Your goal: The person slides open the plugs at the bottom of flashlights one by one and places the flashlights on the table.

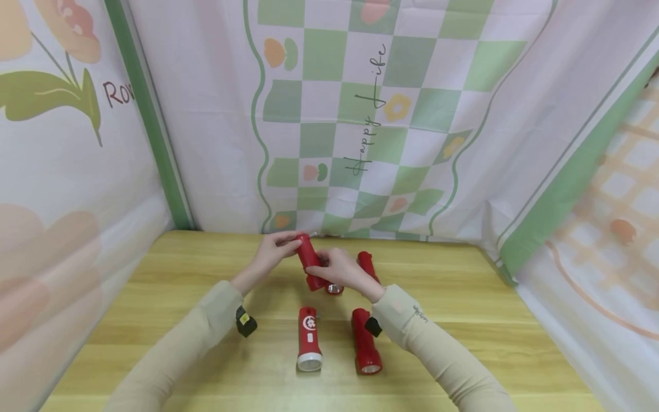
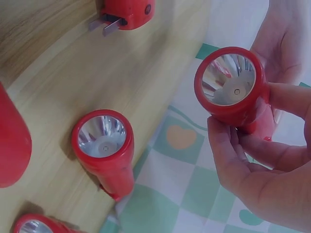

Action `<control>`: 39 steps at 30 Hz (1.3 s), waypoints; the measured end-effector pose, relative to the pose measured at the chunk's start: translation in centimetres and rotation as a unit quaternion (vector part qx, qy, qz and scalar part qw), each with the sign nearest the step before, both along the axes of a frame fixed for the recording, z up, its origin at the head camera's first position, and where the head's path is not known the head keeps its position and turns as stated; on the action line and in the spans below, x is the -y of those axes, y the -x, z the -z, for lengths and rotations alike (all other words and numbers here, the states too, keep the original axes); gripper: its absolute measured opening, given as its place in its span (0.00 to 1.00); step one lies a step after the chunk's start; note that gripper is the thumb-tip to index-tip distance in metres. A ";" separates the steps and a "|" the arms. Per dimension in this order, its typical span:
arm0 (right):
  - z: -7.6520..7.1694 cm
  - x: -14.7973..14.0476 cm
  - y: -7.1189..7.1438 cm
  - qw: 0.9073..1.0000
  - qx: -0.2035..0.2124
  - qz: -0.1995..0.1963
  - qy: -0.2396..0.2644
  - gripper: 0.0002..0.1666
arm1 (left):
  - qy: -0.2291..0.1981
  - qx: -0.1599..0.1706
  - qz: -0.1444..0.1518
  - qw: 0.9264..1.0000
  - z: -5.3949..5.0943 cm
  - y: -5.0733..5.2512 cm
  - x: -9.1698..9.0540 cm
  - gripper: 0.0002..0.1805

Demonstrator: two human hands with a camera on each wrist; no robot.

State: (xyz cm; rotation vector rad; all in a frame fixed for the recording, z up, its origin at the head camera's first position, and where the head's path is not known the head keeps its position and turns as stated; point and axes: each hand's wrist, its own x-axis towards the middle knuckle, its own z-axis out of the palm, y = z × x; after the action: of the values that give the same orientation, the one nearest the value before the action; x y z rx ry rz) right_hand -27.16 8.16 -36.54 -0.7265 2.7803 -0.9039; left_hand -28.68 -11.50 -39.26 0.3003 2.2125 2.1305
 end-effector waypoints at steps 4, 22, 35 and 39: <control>-0.1 0.3 0.1 1.000 -0.005 0.001 -0.001 0.14 | 0.001 -0.005 0.002 1.000 -0.1 0.1 0.2 0.22; -0.4 1.5 0.4 0.999 0.040 0.012 0.003 0.17 | 0.020 0.006 0.027 0.999 -0.4 0.5 1.7 0.23; 0.0 2.4 1.2 0.997 0.076 0.015 -0.009 0.21 | 0.031 0.044 0.031 0.998 0.1 1.9 2.5 0.23; 0.1 2.8 1.3 0.996 0.091 0.021 -0.002 0.21 | 0.041 0.058 0.031 0.997 0.1 2.2 2.8 0.23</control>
State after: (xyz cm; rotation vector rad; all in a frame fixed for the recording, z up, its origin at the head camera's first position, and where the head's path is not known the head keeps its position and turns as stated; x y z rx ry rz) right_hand -28.49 5.39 -36.66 -0.5562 2.6444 -0.9216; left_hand -30.86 -14.35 -39.37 0.2315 2.1897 1.9681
